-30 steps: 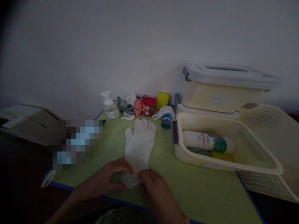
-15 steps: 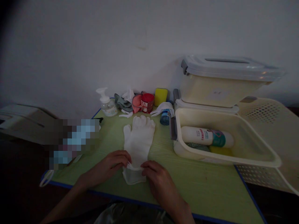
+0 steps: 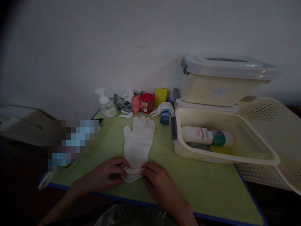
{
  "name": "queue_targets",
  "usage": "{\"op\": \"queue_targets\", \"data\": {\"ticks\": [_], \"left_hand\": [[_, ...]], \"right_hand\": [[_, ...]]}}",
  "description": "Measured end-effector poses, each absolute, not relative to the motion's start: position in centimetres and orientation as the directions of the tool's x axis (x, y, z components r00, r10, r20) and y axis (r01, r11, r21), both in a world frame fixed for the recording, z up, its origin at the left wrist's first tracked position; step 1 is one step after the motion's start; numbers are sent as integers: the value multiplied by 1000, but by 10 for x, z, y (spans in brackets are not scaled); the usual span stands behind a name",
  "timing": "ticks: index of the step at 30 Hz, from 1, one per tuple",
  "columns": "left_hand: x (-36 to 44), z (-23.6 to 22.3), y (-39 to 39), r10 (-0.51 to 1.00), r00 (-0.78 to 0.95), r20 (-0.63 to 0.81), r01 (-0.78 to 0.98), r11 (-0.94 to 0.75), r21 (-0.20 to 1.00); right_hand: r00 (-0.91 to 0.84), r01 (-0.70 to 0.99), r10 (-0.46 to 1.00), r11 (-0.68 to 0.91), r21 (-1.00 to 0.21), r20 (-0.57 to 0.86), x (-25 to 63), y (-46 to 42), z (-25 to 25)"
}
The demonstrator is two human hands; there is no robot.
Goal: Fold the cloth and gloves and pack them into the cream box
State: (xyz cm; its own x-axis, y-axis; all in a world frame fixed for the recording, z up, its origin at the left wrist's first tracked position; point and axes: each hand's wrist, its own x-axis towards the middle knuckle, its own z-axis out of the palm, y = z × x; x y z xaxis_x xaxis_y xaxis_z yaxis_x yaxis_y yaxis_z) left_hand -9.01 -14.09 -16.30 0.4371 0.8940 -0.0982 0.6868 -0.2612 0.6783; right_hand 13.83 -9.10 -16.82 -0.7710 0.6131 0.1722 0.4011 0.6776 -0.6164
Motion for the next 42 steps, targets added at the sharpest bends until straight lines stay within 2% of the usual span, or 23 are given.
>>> {"op": "queue_targets", "data": {"ticks": [9,17,22,26,30,34,38,42], "left_hand": [[-96,-161,-136,890,455,41,732,-400,552],[-102,-134,-120,864,384,326,742,-499,447],[-96,-102,-97,804,250,540,721,-527,451],[-95,-75,-75,749,95,656,665,-539,518],[-92,-47,-53,701,-56,711,487,-603,633],[-84,-26,-39,666,-169,727,325,-658,679],[-79,-20,-34,674,-187,715,244,-673,698],[-81,-24,-31,740,-127,660,215,-629,747]], "right_hand": [[-750,374,629,659,-652,204,142,-77,-160],[-650,356,640,733,-579,410,137,-61,-137],[-555,354,712,671,-652,431,128,-49,-104],[-482,330,742,647,-687,466,123,-33,-72],[-398,244,736,660,-710,547,117,-15,-43],[-305,120,702,698,-706,643,111,-4,-25],[-251,181,646,763,-620,721,107,3,-21],[-288,284,648,761,-584,705,110,8,-24]]}}
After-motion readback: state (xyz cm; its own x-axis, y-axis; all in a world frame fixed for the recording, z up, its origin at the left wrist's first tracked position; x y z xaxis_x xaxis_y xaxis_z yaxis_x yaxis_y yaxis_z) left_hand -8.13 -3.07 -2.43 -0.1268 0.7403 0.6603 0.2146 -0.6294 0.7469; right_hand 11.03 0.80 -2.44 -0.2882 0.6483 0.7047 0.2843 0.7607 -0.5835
